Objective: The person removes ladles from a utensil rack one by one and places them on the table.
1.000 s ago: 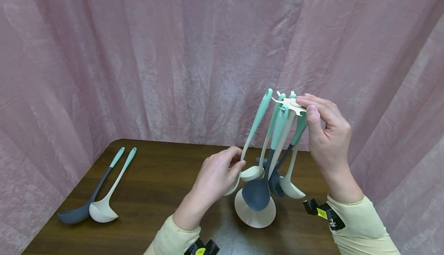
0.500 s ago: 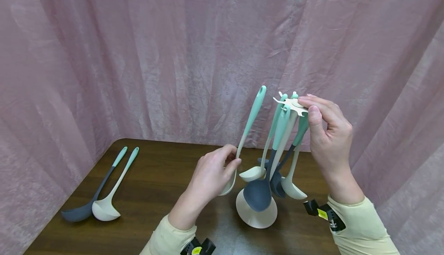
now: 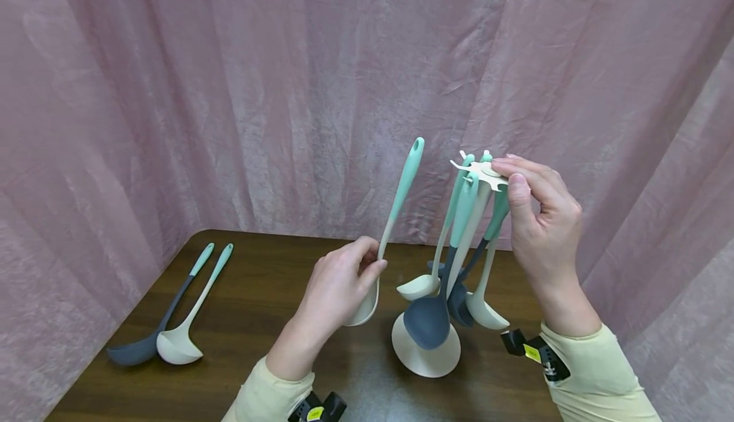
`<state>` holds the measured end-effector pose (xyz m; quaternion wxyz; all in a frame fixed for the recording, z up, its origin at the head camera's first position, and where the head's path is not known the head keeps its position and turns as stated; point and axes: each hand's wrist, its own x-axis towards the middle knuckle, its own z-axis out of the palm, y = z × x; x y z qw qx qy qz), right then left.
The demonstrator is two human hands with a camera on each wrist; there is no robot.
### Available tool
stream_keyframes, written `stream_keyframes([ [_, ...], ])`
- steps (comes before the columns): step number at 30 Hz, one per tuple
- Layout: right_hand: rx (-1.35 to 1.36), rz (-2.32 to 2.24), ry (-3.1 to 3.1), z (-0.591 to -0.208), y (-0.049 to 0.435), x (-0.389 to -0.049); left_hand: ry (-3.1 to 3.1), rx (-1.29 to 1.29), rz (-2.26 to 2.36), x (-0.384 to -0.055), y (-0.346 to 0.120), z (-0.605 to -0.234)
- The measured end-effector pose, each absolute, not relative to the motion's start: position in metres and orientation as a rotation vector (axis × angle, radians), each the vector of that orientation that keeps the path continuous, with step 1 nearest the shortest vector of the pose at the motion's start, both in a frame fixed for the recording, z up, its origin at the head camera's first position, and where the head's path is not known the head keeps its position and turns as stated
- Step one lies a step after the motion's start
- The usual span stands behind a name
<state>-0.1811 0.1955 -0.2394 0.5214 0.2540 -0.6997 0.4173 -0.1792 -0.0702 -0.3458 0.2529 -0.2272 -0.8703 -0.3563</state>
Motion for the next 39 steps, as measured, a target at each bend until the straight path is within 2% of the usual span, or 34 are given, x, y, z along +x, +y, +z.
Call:
stream_keyframes([
  [39, 0.589, 0.982, -1.686, -0.246, 0.195, -0.188, -2.447, -0.461, -0.840, -0.184, -0.124, -0.354],
])
